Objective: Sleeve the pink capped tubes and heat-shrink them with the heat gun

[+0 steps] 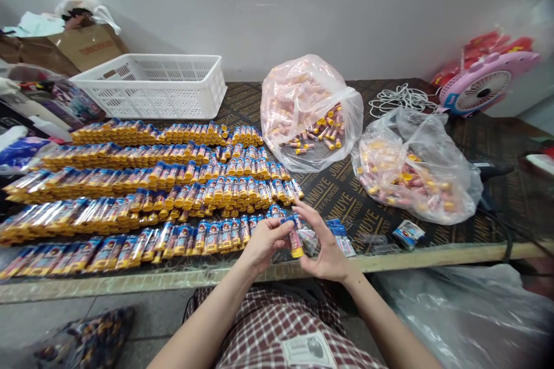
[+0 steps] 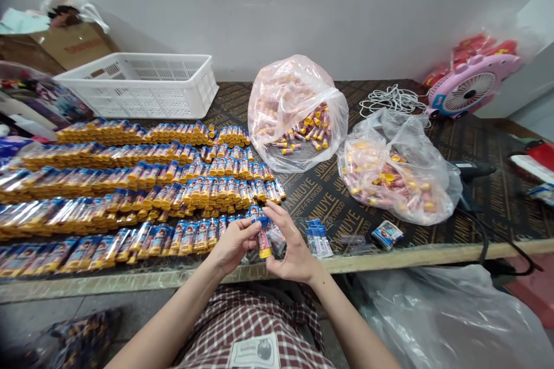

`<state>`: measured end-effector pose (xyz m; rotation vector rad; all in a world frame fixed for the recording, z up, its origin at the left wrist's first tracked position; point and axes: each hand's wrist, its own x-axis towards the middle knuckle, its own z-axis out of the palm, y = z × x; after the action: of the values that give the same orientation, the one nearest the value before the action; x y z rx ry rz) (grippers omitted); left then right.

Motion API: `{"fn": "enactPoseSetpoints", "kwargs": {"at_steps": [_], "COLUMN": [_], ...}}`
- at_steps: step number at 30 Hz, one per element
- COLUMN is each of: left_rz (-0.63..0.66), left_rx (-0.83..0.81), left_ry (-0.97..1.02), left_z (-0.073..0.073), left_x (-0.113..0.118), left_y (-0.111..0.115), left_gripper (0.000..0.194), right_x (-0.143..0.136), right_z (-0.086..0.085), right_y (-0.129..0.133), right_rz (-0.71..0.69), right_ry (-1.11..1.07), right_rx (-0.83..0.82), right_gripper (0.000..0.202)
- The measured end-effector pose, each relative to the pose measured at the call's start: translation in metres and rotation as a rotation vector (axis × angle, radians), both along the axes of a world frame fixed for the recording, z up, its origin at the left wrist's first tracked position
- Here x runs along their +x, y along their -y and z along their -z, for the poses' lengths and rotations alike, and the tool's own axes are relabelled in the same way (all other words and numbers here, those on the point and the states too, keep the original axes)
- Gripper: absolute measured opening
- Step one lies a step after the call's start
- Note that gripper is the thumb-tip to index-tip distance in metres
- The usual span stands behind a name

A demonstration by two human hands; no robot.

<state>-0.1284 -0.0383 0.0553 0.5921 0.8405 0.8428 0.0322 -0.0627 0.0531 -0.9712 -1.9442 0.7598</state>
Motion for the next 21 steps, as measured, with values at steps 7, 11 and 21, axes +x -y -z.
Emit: {"fn": "enactPoseSetpoints", "kwargs": {"at_steps": [7, 11, 21], "left_rz": [0.048, 0.051, 0.042], "left_rx": [0.011, 0.008, 0.002], "left_ry": [-0.080, -0.086, -0.067], "left_z": [-0.002, -0.004, -0.007], "left_x": [0.004, 0.006, 0.007], "left_y": [0.005, 0.005, 0.005], "left_gripper": [0.037, 0.039, 0.039], "right_x": [0.000, 0.000, 0.001], "right_z": [0.010, 0.011, 0.011], "right_y": [0.004, 0.005, 0.005], "right_rz": [-0.048, -0.037, -0.030], "right_ry": [-0.166, -0.208, -0.206], "right_rx": [-0.084, -0.083, -0.066], "right_gripper": [0.086, 0.087, 0.088]}}
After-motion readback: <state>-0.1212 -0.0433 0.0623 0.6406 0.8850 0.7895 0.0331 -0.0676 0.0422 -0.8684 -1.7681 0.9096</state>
